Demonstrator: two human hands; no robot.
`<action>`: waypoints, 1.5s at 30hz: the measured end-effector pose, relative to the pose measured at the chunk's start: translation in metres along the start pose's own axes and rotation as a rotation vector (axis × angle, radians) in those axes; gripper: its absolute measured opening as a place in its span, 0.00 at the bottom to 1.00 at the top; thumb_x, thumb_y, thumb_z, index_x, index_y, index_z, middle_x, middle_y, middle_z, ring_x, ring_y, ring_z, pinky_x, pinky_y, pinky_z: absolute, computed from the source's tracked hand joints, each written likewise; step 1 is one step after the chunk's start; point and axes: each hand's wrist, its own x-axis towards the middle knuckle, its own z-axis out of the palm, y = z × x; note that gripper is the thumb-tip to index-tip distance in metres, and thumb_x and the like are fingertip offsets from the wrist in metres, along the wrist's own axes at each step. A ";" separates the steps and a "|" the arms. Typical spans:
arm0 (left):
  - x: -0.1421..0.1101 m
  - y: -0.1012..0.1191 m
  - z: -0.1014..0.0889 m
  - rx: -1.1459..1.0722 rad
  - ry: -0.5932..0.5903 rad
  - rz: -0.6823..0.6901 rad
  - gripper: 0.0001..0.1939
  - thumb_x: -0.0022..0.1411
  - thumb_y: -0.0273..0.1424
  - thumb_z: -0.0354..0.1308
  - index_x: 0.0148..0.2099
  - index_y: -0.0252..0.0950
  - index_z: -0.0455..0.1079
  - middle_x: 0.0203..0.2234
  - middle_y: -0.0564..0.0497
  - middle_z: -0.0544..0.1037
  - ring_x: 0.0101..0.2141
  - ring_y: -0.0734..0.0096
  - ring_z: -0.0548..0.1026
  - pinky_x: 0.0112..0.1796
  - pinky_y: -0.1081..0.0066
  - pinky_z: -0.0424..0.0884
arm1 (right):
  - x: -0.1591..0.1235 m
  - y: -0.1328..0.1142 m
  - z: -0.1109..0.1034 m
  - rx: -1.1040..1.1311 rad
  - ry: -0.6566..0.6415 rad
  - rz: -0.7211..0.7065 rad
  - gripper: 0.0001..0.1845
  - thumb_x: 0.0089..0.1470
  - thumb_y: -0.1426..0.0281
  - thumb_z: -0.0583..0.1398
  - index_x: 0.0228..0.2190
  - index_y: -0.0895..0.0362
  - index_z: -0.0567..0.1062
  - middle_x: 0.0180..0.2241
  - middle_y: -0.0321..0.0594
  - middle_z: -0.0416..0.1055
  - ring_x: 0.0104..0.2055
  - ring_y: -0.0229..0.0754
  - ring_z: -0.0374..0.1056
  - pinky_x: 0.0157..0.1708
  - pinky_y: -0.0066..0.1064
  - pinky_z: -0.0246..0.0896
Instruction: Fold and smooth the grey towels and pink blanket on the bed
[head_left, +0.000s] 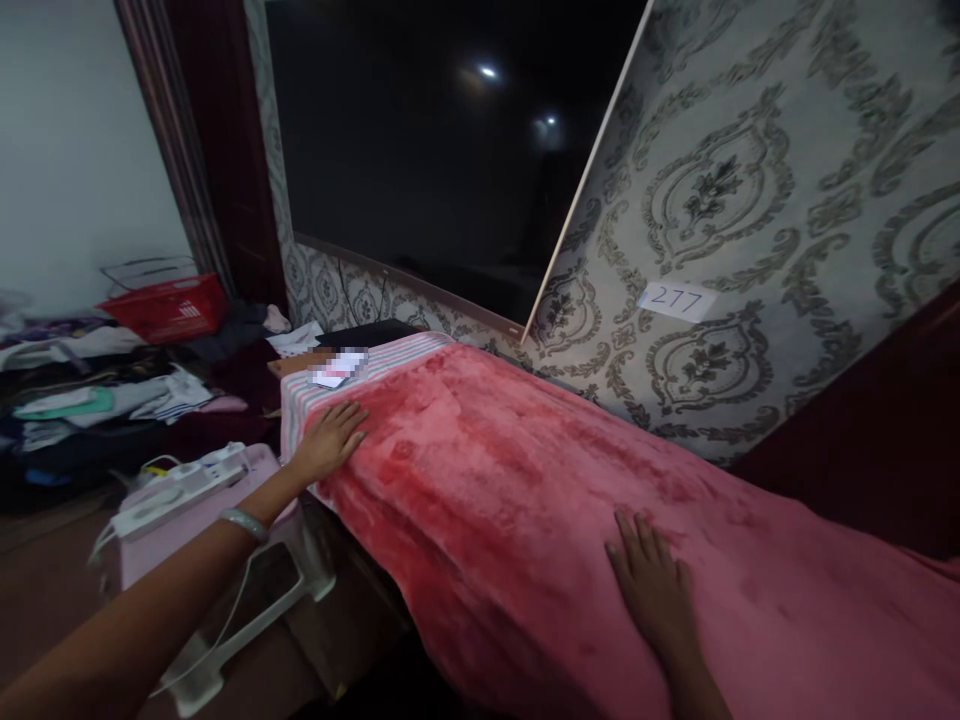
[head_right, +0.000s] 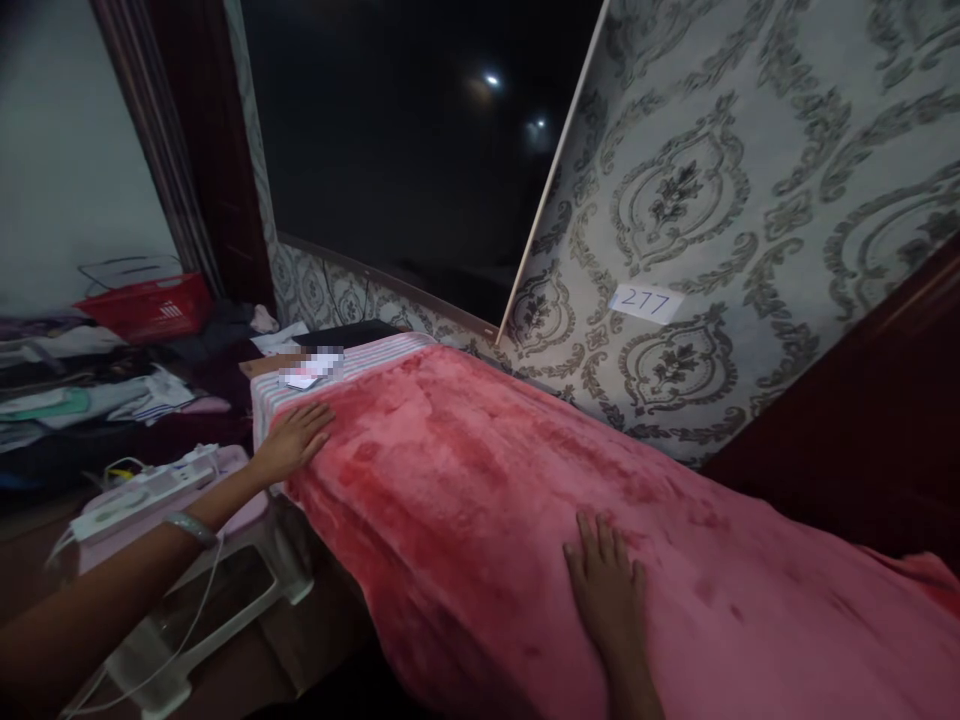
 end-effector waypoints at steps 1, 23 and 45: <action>-0.004 -0.001 0.001 0.005 0.018 -0.011 0.32 0.71 0.40 0.38 0.70 0.37 0.63 0.70 0.46 0.62 0.71 0.57 0.55 0.70 0.53 0.45 | -0.001 -0.001 -0.003 -0.004 -0.004 -0.003 0.35 0.67 0.58 0.39 0.70 0.52 0.60 0.73 0.45 0.50 0.72 0.55 0.49 0.65 0.57 0.50; -0.024 0.131 -0.004 -0.162 -0.111 0.387 0.28 0.73 0.42 0.43 0.69 0.41 0.64 0.69 0.43 0.63 0.70 0.56 0.58 0.69 0.44 0.48 | -0.051 -0.047 -0.042 0.168 -0.123 -0.194 0.30 0.69 0.59 0.46 0.68 0.48 0.62 0.73 0.44 0.50 0.74 0.56 0.46 0.68 0.60 0.47; -0.100 0.283 0.009 -0.281 -0.075 0.756 0.28 0.73 0.44 0.50 0.70 0.41 0.62 0.68 0.44 0.66 0.69 0.55 0.59 0.70 0.45 0.51 | -0.066 -0.054 -0.054 0.176 -0.045 -0.175 0.27 0.72 0.63 0.45 0.68 0.48 0.63 0.72 0.42 0.52 0.74 0.51 0.48 0.70 0.53 0.45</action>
